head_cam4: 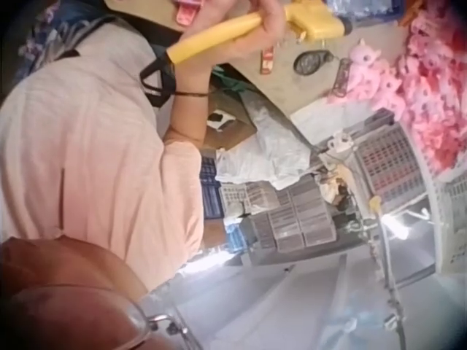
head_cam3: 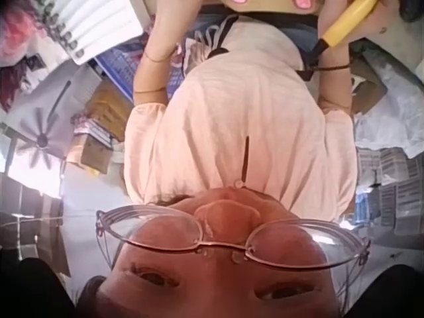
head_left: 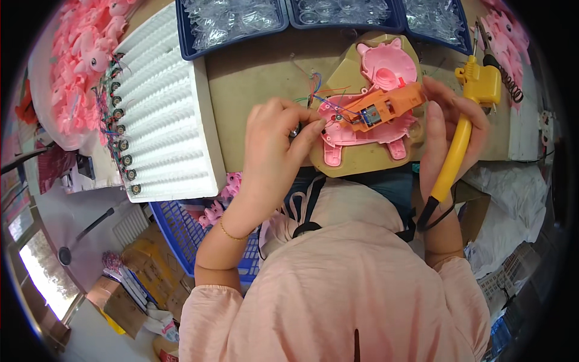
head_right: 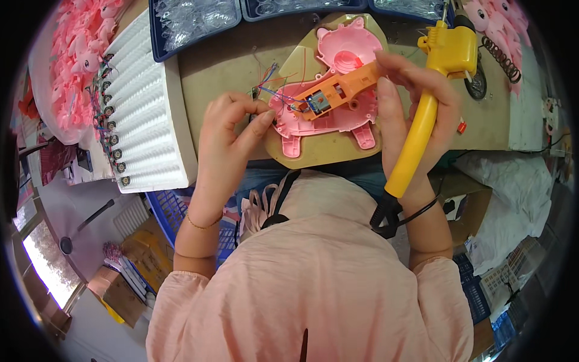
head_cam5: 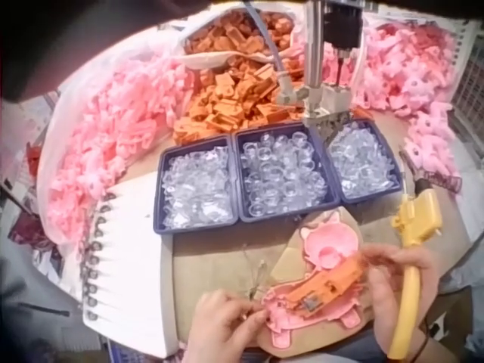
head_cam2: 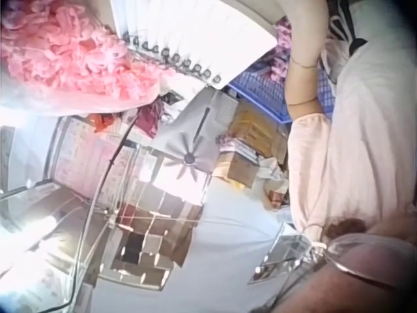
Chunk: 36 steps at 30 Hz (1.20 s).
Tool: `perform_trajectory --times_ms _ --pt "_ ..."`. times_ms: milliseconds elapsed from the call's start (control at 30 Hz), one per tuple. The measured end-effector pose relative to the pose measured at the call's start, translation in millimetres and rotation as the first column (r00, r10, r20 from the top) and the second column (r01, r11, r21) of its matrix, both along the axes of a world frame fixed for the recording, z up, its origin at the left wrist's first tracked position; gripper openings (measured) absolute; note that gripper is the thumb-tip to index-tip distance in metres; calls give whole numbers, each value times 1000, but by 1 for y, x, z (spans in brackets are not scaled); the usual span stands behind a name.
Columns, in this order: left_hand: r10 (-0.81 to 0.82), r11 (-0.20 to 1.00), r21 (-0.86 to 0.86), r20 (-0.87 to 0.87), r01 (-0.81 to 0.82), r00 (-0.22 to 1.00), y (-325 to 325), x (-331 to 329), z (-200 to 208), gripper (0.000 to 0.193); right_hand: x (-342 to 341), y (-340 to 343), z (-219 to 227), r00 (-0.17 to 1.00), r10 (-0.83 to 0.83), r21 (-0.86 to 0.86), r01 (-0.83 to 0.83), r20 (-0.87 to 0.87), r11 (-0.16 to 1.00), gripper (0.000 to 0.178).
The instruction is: Assembling internal electronic components and wiring into a toy pony shell.
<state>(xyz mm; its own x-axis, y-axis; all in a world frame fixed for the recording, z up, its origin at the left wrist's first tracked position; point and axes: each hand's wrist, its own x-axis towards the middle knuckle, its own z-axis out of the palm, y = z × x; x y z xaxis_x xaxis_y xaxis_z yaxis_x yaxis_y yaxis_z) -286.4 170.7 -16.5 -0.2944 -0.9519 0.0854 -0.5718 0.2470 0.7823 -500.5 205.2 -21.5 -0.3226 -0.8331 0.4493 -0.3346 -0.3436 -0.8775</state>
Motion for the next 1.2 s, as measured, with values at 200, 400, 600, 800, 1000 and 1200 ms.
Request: perform_trajectory --times_ms 200,400,600,800,1000,1200 --pt "-122 992 -27 68 124 990 -9 1 5 11 1 -6 -9 999 38 -79 -35 34 996 32" --pt "37 951 309 -194 25 980 -4 3 -8 18 1 -7 -13 998 68 -74 -66 18 995 33" --pt "-6 869 478 -246 126 969 -15 7 -3 23 2 -9 -17 996 41 -51 -37 77 998 32" --pt "-18 897 429 -214 111 977 -8 2 -1 23 -1 -11 -13 998 57 -52 -57 7 997 37" --pt "96 864 503 -234 36 967 -4 2 -4 22 6 -14 -10 978 175 13 -177 113 984 46" --pt "141 892 448 -406 62 903 3 -1 -25 20 6 -10 -13 986 111 40 -117 122 992 43"
